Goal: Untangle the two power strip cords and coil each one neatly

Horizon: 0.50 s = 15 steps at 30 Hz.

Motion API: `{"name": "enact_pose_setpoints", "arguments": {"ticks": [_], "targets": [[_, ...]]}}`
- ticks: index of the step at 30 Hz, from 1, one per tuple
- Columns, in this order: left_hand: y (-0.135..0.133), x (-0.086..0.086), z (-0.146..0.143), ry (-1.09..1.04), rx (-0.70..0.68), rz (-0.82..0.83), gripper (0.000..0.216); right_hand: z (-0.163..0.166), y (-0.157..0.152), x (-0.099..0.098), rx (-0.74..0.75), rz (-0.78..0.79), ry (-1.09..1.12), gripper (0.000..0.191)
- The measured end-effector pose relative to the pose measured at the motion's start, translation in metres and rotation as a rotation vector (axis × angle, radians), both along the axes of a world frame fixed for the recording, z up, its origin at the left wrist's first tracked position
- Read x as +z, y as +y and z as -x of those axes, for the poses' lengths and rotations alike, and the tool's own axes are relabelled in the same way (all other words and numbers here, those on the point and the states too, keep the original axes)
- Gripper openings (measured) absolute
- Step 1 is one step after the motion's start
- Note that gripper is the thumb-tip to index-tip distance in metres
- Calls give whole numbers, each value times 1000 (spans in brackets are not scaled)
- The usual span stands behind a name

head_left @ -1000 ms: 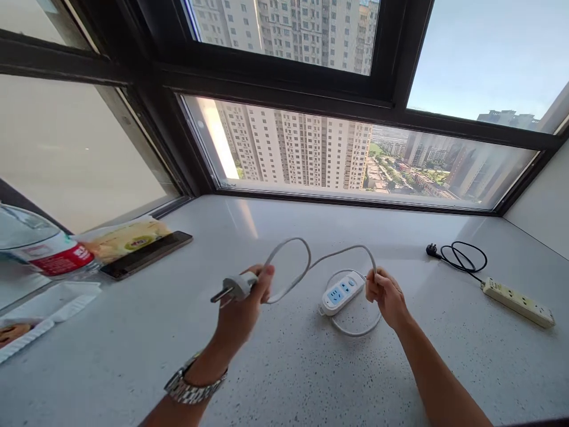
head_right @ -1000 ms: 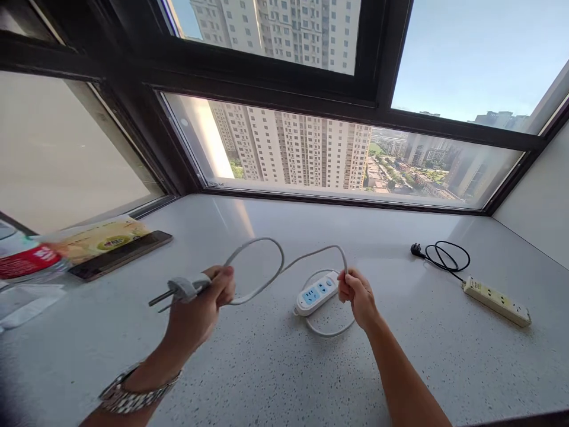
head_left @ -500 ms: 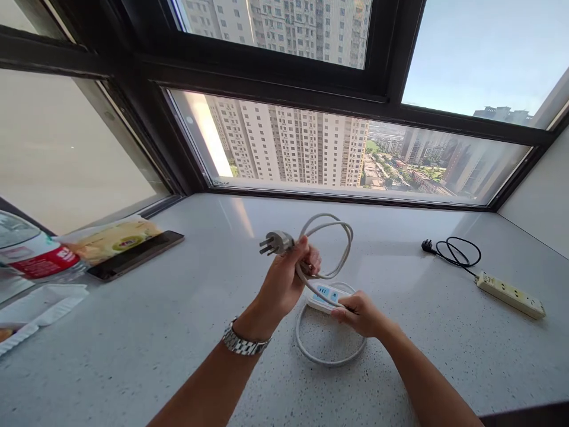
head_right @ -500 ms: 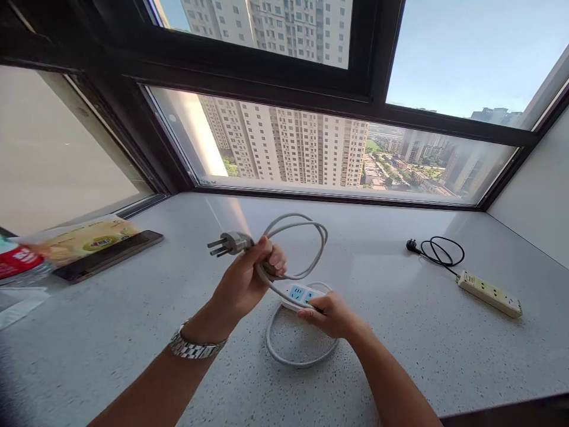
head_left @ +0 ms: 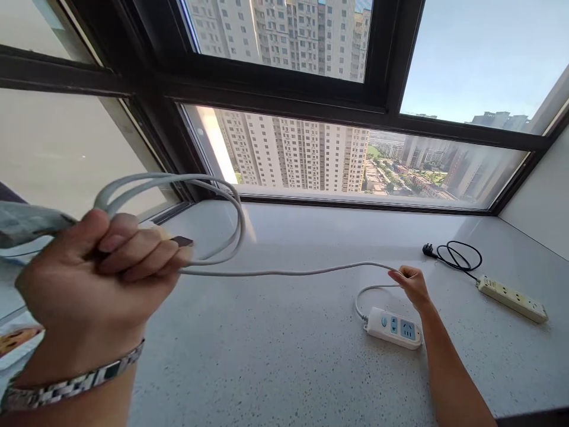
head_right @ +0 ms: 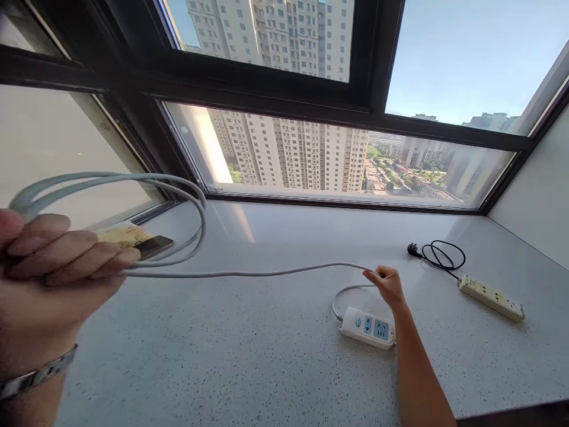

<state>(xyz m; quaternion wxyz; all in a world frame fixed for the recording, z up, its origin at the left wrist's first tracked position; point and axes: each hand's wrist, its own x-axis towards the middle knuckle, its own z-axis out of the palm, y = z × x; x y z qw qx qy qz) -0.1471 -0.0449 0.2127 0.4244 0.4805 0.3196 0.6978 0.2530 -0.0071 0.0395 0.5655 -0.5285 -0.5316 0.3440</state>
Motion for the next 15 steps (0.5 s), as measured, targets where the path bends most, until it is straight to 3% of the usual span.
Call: {"name": "enact_pose_setpoints", "arguments": {"ticks": [3,8,11,15], "targets": [[1,-32,-15,-33,-81,59,54,14,-3,6,-103,59,263,52],[1,-107,-83,181,-143,221,63,57,-16,27,-99,27,598,31],[1,-128,-122,207,-222,251,61,85,-28,37,-62,-105,492,29],[7,-122,-156,113,-336,260,57,118,-39,44,78,-306,-24,33]]}}
